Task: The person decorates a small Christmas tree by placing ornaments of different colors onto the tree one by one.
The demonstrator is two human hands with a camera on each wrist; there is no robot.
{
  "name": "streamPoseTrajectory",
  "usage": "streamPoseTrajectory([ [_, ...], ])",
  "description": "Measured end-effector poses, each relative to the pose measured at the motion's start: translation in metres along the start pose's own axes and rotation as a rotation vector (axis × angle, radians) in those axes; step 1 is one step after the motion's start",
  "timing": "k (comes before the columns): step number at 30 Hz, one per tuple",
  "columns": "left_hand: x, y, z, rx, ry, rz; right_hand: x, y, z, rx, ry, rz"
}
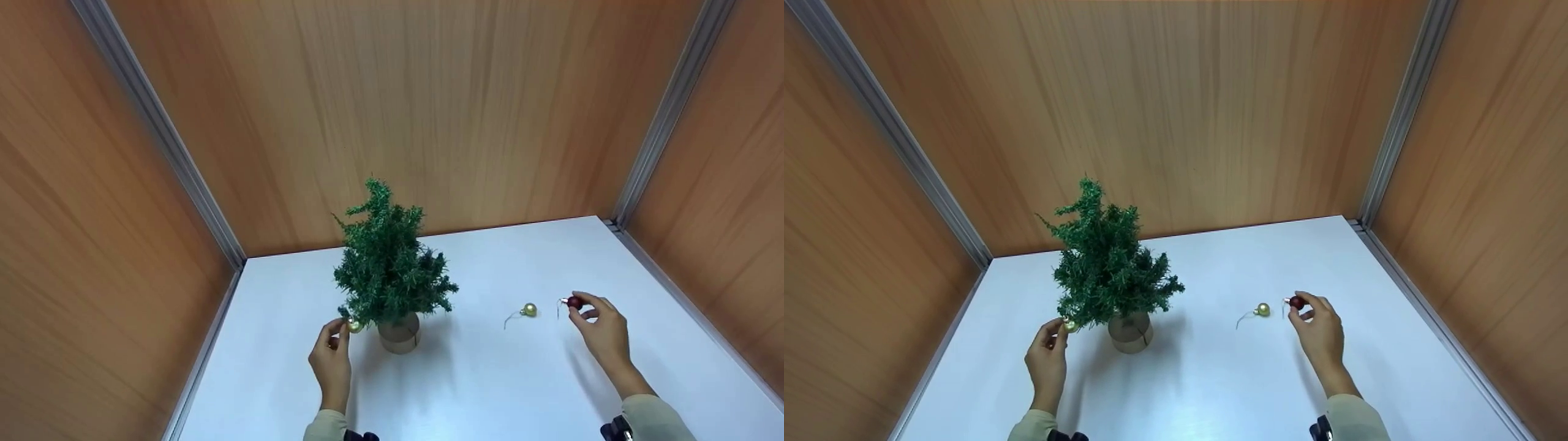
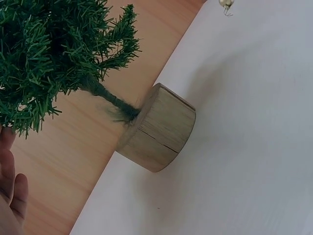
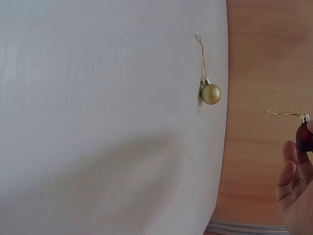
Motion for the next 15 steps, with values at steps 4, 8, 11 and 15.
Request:
streamPoseTrajectory([
  [4, -0.002, -0.001, 0.0, -0.001, -0.006, 0.01, 0.005, -0.001, -0.001, -0.026, 0.019, -0.034],
  [8, -0.004, -0.001, 0.001, -0.006, -0.002, 0.017, 0.01, -0.002, -0.002, -0.051, 0.017, -0.061],
  [11, -0.004, -0.001, 0.001, -0.007, -0.005, 0.016, 0.015, -0.004, -0.001, -0.071, 0.006, -0.073],
  [15, -0.004, -0.001, 0.001, -0.005, -0.013, 0.012, 0.02, -0.008, 0.0, -0.097, -0.002, -0.089],
])
Point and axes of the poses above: each hand's wrist, its own z-axis away from the middle knuckle, its own y-axis out of the palm, x = y × z, the point moved 4 cm from there along -z, towards the middle knuckle, and after that the axes turned 15 degrees about -x, right-handed, at the moved point
